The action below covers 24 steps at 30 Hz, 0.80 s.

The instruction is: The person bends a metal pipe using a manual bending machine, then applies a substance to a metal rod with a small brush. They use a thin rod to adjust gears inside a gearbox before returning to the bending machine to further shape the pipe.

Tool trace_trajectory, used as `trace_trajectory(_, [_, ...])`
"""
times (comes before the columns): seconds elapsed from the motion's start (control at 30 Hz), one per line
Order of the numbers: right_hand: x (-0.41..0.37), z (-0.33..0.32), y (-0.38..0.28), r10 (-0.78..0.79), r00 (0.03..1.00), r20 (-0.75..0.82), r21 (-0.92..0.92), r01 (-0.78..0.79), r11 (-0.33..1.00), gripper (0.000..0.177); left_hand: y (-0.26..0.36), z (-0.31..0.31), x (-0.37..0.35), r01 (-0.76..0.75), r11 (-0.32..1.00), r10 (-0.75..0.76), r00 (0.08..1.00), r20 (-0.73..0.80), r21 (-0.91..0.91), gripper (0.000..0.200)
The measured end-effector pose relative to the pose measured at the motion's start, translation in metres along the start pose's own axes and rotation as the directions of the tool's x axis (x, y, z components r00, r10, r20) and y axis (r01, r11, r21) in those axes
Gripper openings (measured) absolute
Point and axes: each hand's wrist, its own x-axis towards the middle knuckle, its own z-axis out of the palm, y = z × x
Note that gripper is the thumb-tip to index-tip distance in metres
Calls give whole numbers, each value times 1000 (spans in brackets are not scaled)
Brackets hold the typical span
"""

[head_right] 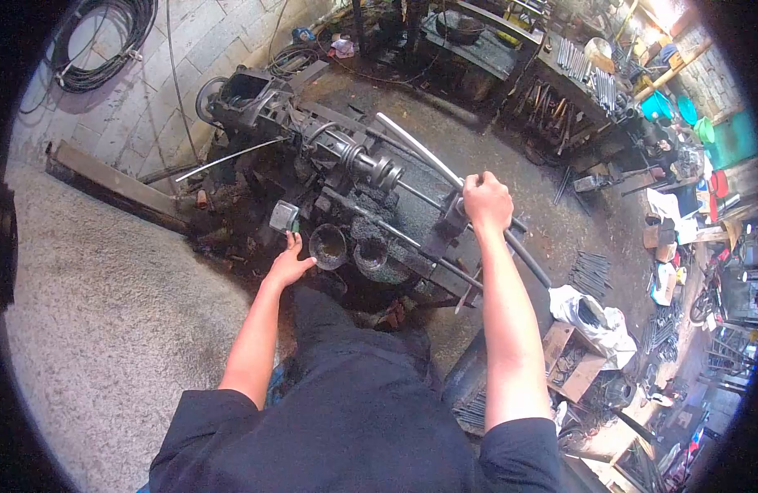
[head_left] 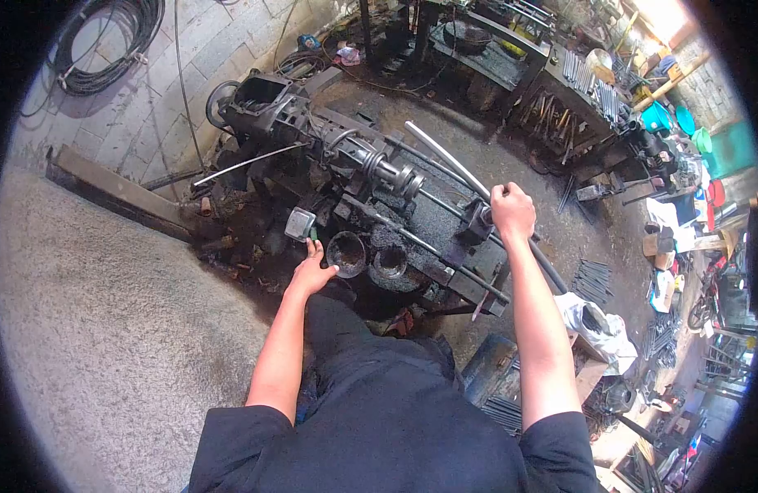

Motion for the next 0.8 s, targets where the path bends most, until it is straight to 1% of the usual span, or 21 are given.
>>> trace_trajectory(0.17, [2, 3, 3, -4, 1000, 6, -13, 4, 1000, 38, 1, 1, -1, 2, 1000, -2, 1000, -5, 6, 97])
trace_trajectory(0.23, [3, 4, 5, -5, 1000, 13, -26, 5, 1000, 39, 1, 2, 0, 3, 999, -2, 1000, -14, 37, 98])
trace_trajectory(0.33, [2, 4, 8, 11, 1000, 12, -12, -11, 1000, 39, 1, 2, 0, 2, 1000, -2, 1000, -12, 23, 98])
trace_trajectory(0.4, [2, 5, 6, 13, 999, -34, 4, -12, 1000, 35, 2, 2, 1, 0, 1000, 0, 1000, -12, 20, 97])
trace_trajectory(0.53, [1, 2, 4, 14, 1000, -25, -7, -14, 1000, 35, 3, 2, -2, 15, 999, -14, 1000, -11, 33, 96])
trace_trajectory(0.6, [3, 1, 8, 7, 1000, 17, 20, -8, 1000, 39, 3, 2, -1, 12, 999, -12, 1000, -13, 30, 96])
trace_trajectory(0.7, [2, 0, 7, 3, 1000, 5, -11, -3, 1000, 38, -1, 5, 1, 3, 1000, -3, 1000, -17, 21, 95])
trace_trajectory(0.8, [2, 2, 8, -8, 1000, -7, 1, 9, 1000, 38, 0, 4, 1, 1, 1000, -1, 1000, -18, 20, 95])
